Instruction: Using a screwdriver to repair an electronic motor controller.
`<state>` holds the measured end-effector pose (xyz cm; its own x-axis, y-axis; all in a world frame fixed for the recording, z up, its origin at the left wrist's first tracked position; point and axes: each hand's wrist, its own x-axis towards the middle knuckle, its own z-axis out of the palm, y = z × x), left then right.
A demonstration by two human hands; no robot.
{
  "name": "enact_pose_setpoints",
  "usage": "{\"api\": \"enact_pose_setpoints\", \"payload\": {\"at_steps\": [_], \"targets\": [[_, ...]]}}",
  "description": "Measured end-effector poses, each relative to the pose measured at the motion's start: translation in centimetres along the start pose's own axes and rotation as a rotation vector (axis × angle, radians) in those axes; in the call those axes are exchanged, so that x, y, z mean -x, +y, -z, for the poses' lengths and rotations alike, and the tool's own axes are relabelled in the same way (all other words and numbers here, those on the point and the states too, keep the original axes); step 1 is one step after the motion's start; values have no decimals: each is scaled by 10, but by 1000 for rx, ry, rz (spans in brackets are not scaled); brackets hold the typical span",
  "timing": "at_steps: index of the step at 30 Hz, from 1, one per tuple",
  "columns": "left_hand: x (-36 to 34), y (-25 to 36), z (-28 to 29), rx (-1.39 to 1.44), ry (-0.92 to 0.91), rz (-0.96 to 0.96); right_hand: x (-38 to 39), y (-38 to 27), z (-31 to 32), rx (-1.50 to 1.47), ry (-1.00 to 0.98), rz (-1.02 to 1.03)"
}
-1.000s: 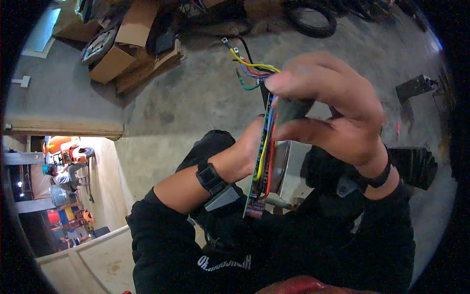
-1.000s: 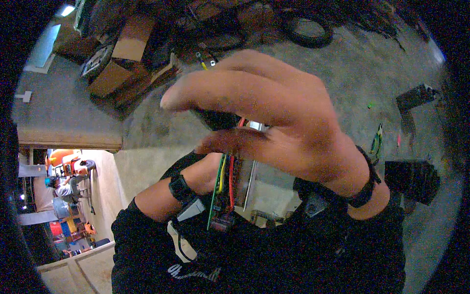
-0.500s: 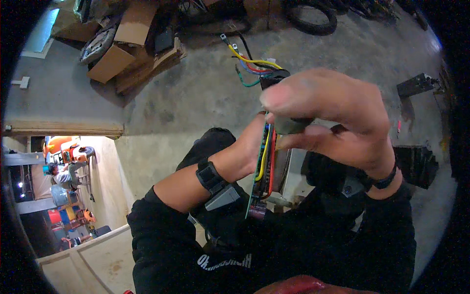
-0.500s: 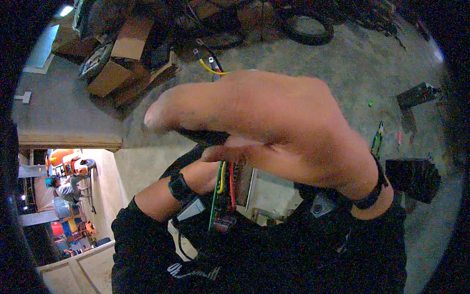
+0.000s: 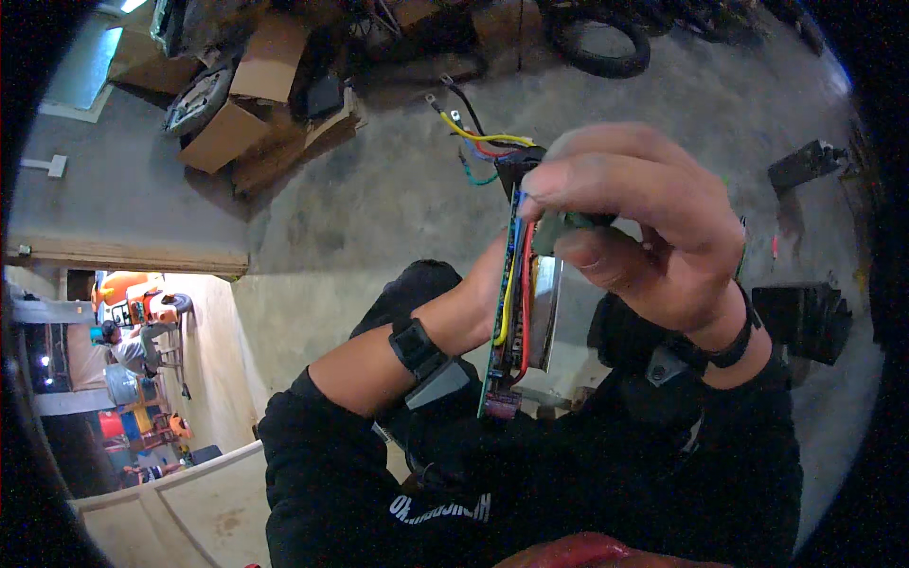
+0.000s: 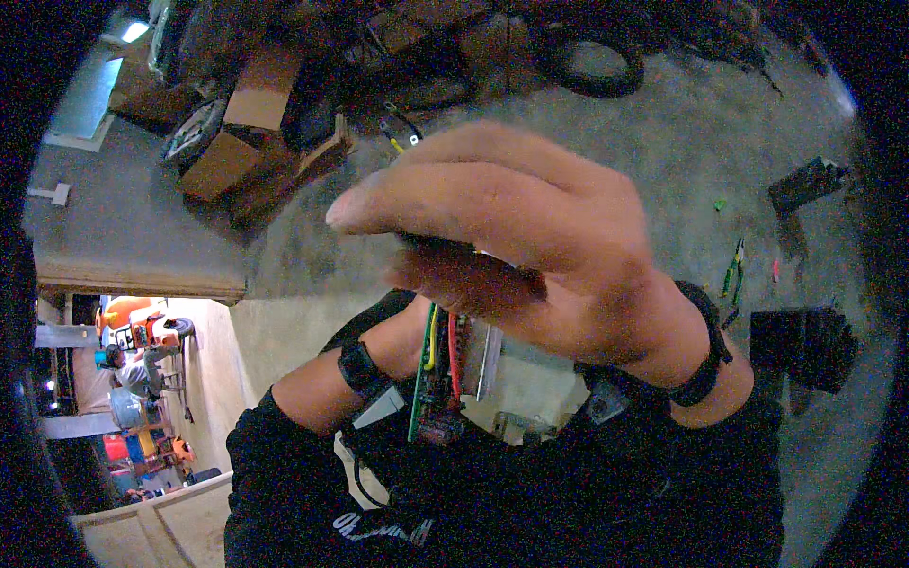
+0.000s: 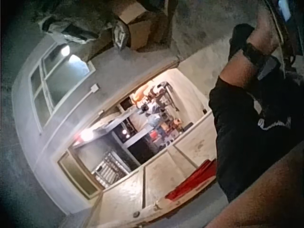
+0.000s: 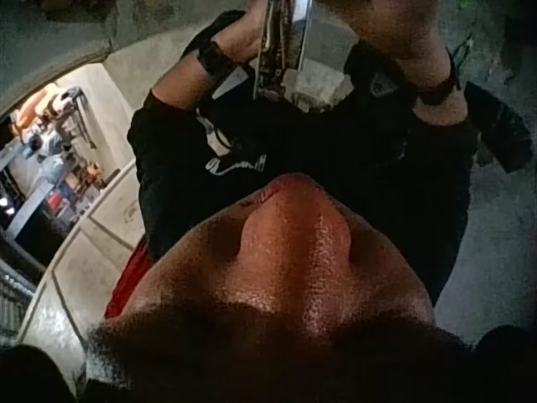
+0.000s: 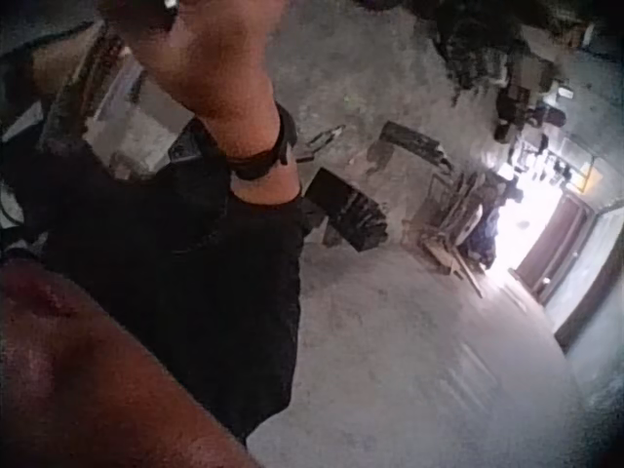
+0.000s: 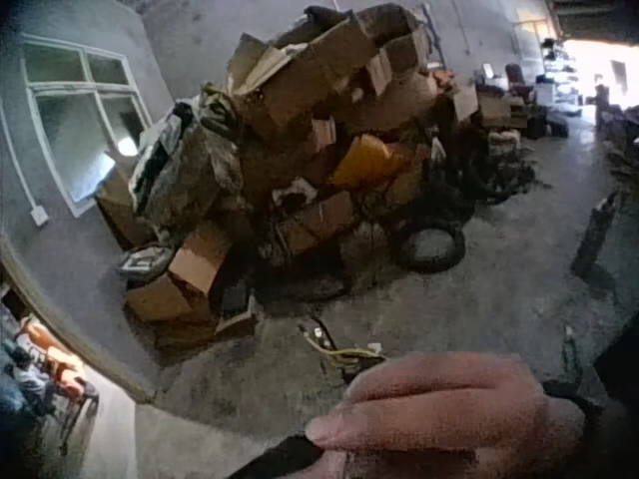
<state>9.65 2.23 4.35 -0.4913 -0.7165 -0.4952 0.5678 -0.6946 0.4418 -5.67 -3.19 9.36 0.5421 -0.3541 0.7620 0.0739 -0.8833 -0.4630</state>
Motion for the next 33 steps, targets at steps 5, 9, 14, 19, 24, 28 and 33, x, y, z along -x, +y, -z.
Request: {"api": "enact_pose_setpoints", "payload": {"at_steps": [5, 9, 14, 19, 24, 28, 33], "targets": [[5, 6, -9, 9, 40, 63, -1, -4, -11, -202, 92, -165], [1, 2, 22, 0, -38, 131, 0, -4, -10, -297, -2, -261], [-4, -2, 30, 21, -86, 65, -3, -3, -1, 21, -144, -132], [0, 0, 13, -95, 90, 56, -1, -8, -12, 128, 6, -206], [-2, 1, 25, 40, -45, 159, -3, 3, -30, -261, 222, -206], [-1, 3, 26, 27, -87, 117, -5, 11, -6, -116, -46, -52], [0, 0, 25, -108, -160, -16, 0, -5, -7, 152, -68, -142]]}}
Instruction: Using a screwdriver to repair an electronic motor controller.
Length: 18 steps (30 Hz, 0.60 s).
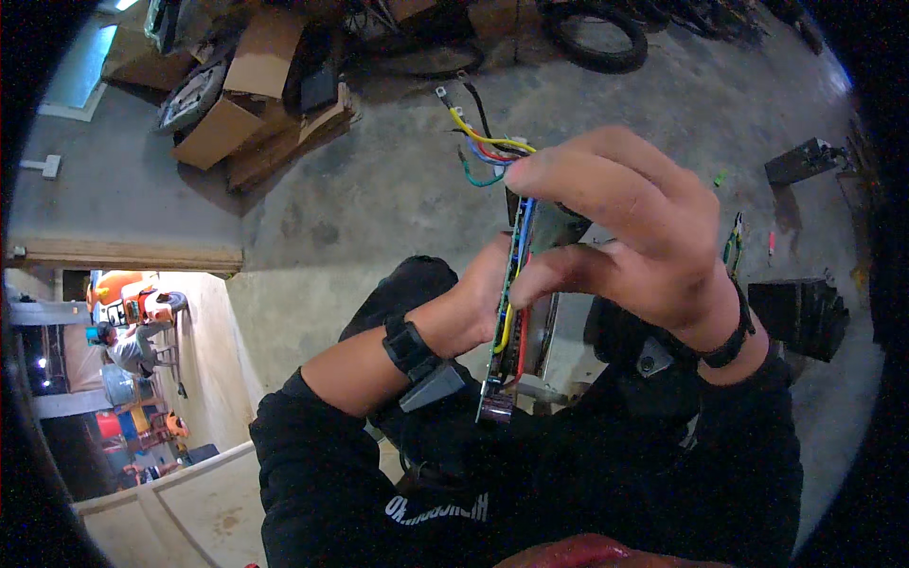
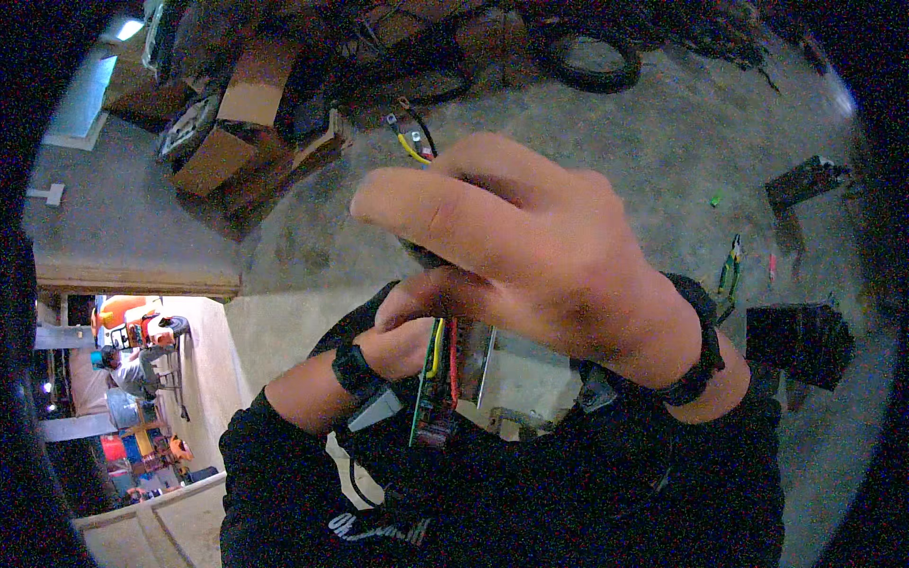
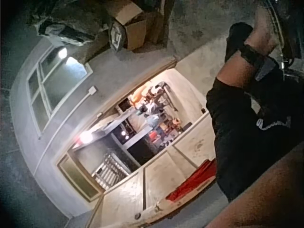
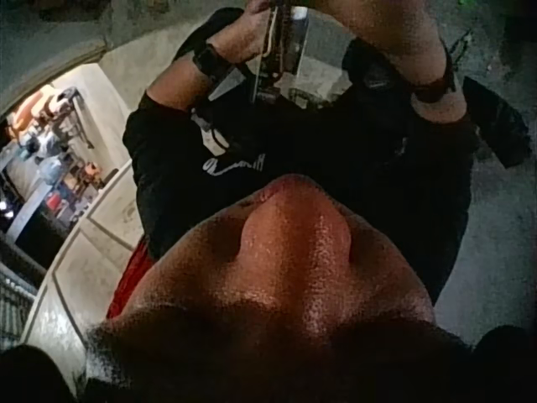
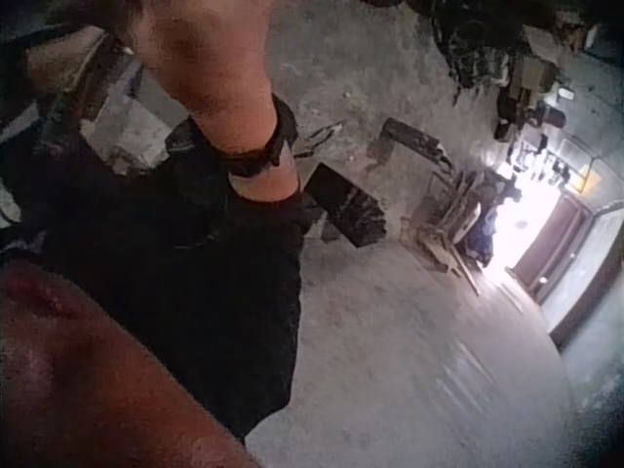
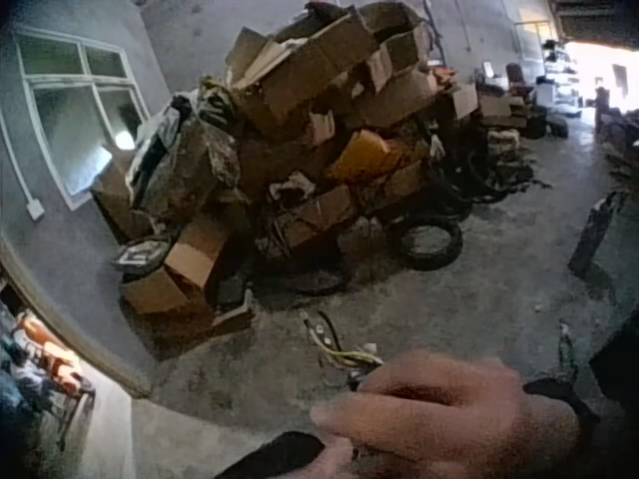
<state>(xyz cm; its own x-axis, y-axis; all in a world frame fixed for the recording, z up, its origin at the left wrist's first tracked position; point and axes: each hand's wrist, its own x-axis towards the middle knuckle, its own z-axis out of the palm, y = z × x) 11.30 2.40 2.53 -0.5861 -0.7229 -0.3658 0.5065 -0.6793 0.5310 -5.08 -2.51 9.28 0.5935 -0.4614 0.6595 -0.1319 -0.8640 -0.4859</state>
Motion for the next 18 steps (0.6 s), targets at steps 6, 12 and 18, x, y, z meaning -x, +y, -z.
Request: {"api": "enact_pose_setpoints", "payload": {"at_steps": [6, 12, 18], "targets": [[-3, -3, -1, 148, 44, 77, -5, -2, -17, -509, 161, -174], [-6, -1, 8, 248, -36, 56, -3, 10, -6, -148, -40, -12], [-8, -10, 20, -22, 81, 53, 0, -4, -9, 13, 23, -71]]}}
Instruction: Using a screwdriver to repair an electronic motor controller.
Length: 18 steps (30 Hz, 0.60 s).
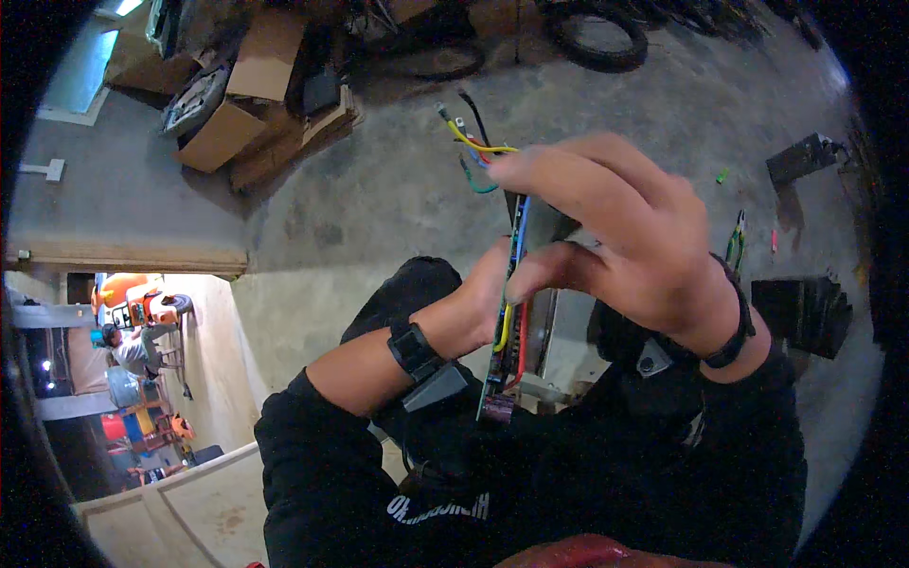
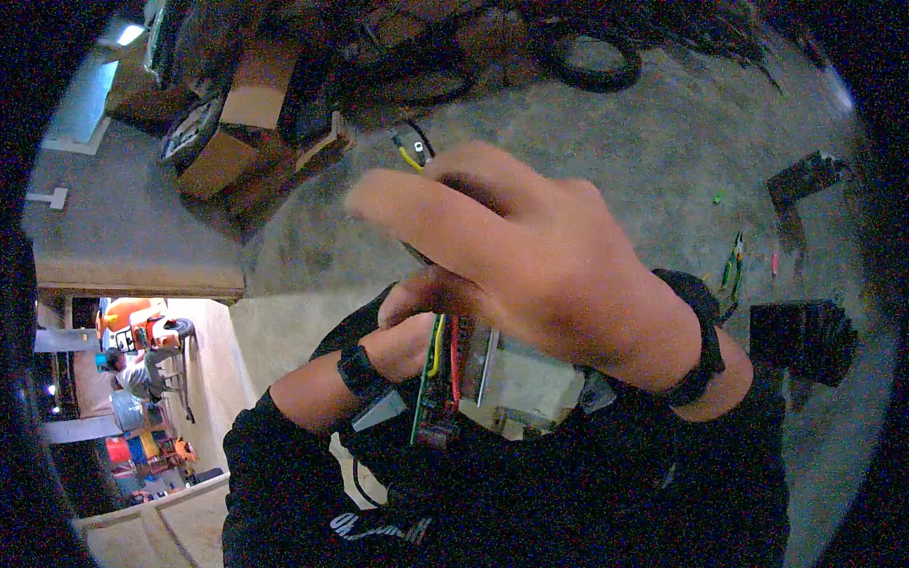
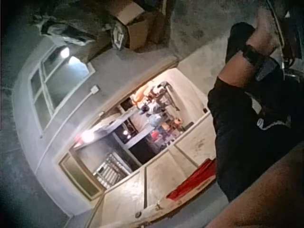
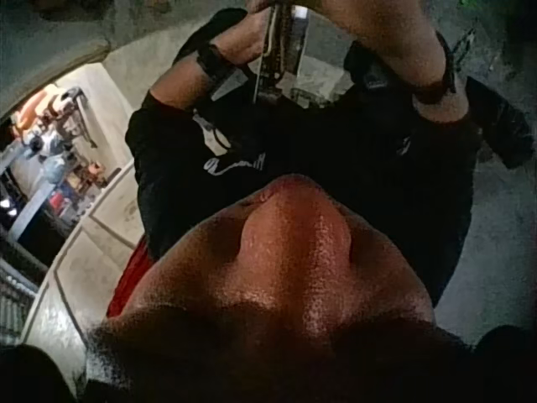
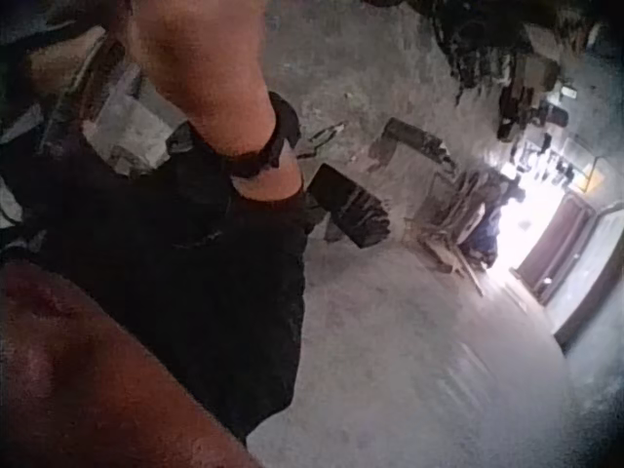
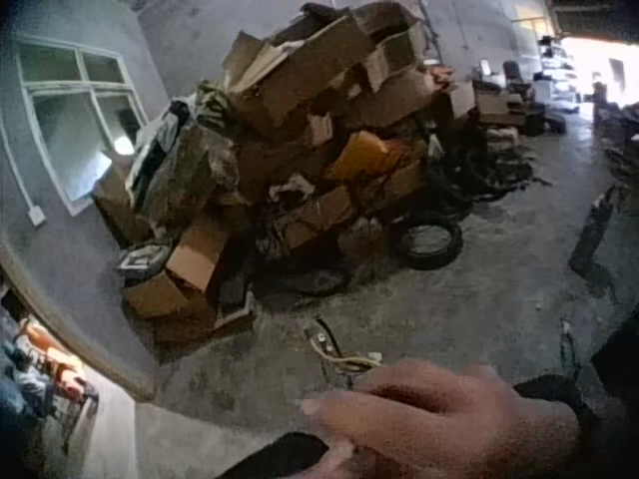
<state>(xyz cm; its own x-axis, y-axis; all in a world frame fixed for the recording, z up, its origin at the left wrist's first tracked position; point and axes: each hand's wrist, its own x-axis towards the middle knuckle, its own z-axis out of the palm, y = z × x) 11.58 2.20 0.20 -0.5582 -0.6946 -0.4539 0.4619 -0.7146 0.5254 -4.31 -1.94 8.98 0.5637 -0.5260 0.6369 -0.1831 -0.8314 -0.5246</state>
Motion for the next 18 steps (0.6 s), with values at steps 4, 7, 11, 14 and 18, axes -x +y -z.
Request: {"api": "enact_pose_setpoints", "payload": {"at_steps": [4, 7, 11, 14, 18], "targets": [[9, 8, -6, 96, -167, 35, -8, 5, -11, -242, 111, -43], [13, 14, -14, 265, -120, 137, -7, 13, 2, -268, -27, -41], [23, 22, -26, 51, -95, 72, -7, 10, 5, -77, -5, -24], [23, 27, -23, -62, -4, 69, -7, 8, 1, -23, 33, -44], [25, 24, -7, -122, 211, 37, -5, 17, -4, -134, 167, -128]]}}
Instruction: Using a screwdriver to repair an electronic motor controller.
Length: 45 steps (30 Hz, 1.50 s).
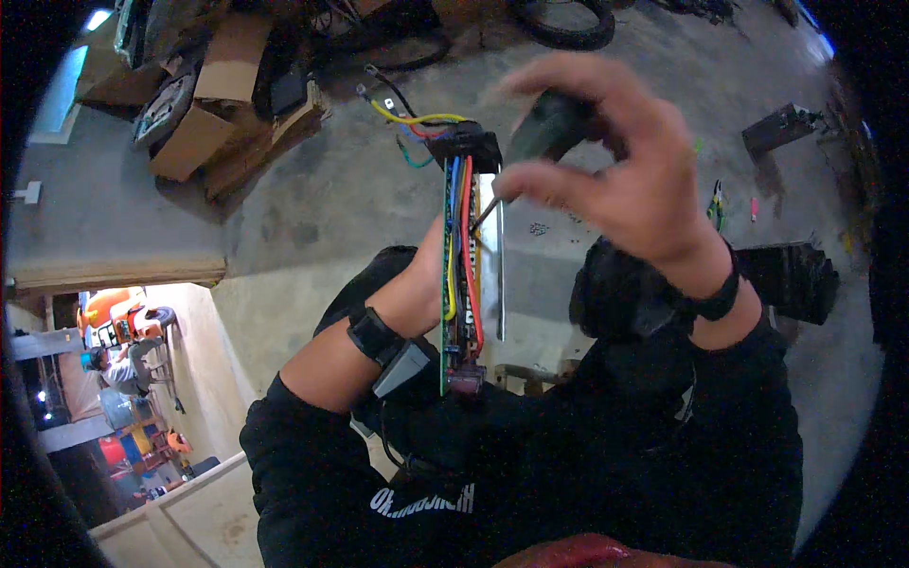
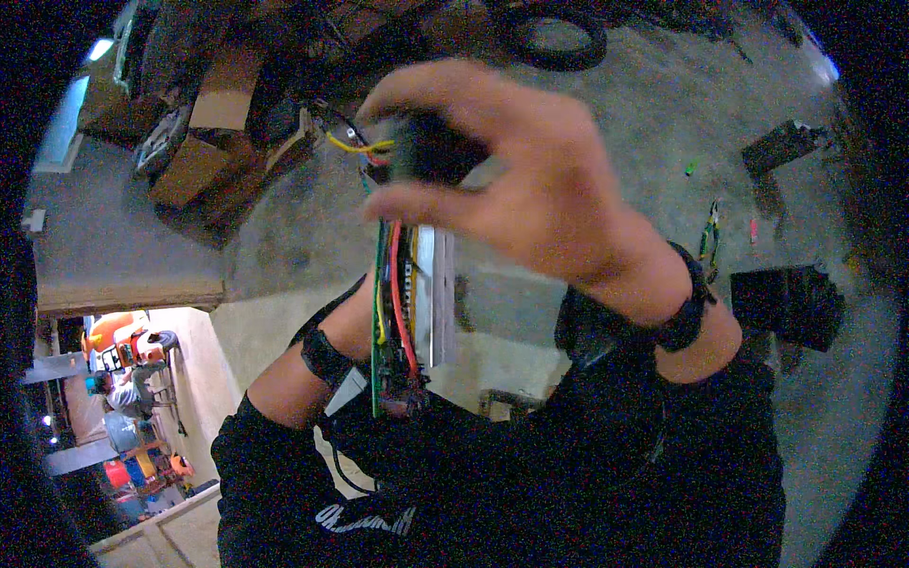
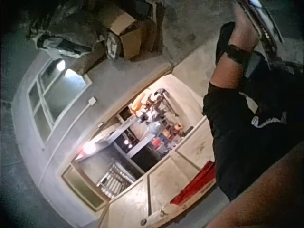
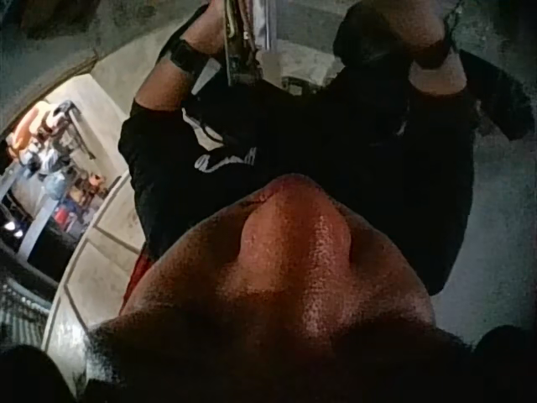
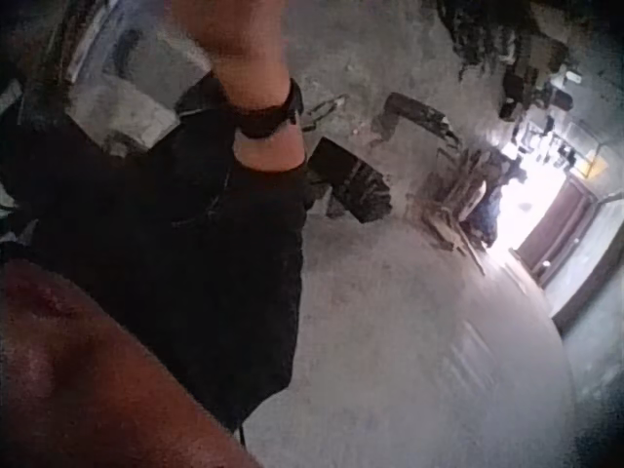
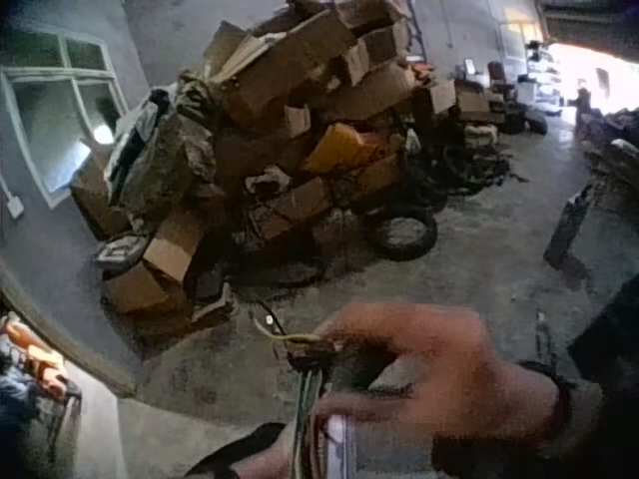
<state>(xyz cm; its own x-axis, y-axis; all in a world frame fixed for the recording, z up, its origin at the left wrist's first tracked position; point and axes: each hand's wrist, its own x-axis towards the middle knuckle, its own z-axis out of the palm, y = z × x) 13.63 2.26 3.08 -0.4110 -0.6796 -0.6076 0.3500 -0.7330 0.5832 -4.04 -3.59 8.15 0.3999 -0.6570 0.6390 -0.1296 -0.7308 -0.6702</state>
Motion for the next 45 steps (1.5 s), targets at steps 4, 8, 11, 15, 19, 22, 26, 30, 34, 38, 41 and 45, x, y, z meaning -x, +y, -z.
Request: {"api": "enact_pose_setpoints", "payload": {"at_steps": [4, 8, 11, 15, 19, 22, 26, 30, 34, 38, 41, 45], "targets": [[-3, 2, 30, 18, 248, -89, -23, 34, 28, -329, 351, -396], [-4, 22, 47, 234, 297, -85, -39, 127, 4, -397, 252, -572], [-7, 21, 63, 177, 226, -205, -22, 207, -30, -310, -48, -853], [5, 25, 49, 324, 303, -222, 59, 281, -101, 71, -267, -1209], [-26, 18, 47, 384, 202, -223, 285, 412, -93, 146, -104, -1122], [-4, 16, 78, 454, 306, -247, 327, 369, -176, 310, -161, -1175], [5, 10, 84, 470, 351, -241, 326, 334, -188, 524, -228, -1067], [5, 0, 87, 493, 368, -213, 311, 317, -183, 578, -401, -1037], [9, -3, 87, 497, 365, -194, 301, 319, -196, 647, -453, -1085], [7, -5, 85, 511, 345, -166, 318, 336, -194, 650, -401, -1068], [9, -7, 86, 515, 346, -167, 312, 329, -201, 585, -420, -1093], [7, -4, 80, 509, 307, -164, 322, 339, -193, 545, -314, -1075]]}}
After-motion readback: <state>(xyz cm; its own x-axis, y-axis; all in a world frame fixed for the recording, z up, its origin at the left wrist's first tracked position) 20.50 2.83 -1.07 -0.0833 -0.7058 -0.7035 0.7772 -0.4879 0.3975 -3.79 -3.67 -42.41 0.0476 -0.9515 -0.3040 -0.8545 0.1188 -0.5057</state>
